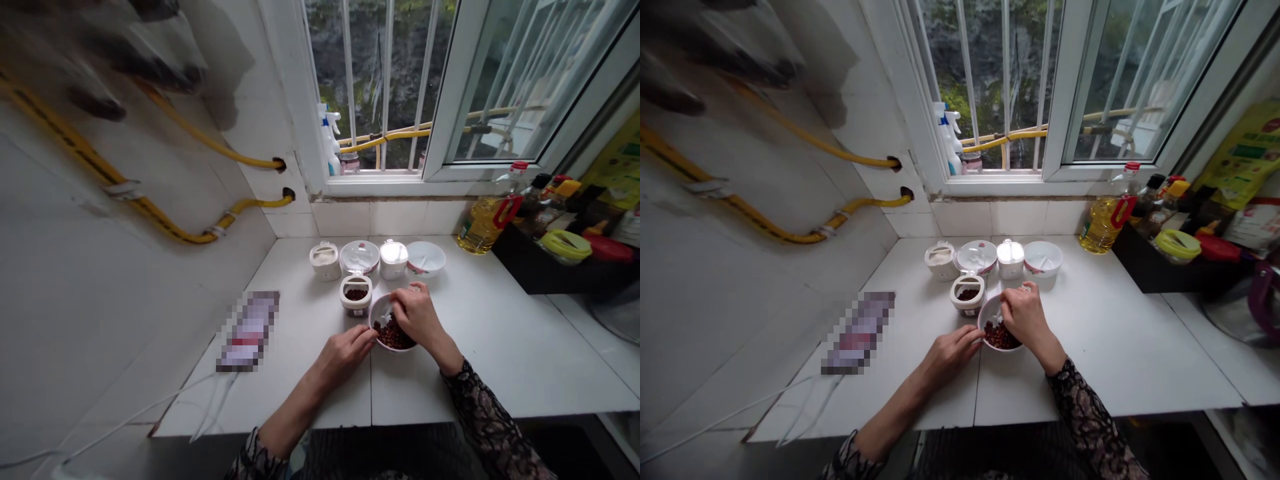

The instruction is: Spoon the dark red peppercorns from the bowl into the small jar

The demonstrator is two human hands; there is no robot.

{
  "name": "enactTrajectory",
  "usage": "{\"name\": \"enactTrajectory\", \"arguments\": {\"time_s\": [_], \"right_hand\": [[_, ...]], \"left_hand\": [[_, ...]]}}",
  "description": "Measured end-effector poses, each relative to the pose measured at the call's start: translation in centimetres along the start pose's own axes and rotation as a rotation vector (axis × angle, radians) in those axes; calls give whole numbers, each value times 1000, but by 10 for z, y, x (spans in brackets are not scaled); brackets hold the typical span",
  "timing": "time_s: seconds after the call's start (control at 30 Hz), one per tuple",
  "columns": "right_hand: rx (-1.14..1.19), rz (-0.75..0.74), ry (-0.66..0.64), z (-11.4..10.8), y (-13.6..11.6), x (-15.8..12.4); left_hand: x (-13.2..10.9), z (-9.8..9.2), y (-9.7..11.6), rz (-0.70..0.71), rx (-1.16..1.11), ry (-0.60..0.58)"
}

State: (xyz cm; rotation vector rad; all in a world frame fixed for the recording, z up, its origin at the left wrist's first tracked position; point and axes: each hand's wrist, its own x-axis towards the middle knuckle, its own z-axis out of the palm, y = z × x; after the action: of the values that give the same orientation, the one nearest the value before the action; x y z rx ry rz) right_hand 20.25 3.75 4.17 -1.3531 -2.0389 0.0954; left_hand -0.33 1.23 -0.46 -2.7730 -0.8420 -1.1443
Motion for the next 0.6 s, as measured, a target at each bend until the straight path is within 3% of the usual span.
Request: {"name": "enactTrajectory", "arguments": {"time_s": [0.37,0.6], "right_hand": [[258,271,56,-4,7,1],[164,217,64,-5,4,2]], "left_hand": [[-1,0,0,-6,-2,-18],[-3,2,-3,-2,4,-15]]}}
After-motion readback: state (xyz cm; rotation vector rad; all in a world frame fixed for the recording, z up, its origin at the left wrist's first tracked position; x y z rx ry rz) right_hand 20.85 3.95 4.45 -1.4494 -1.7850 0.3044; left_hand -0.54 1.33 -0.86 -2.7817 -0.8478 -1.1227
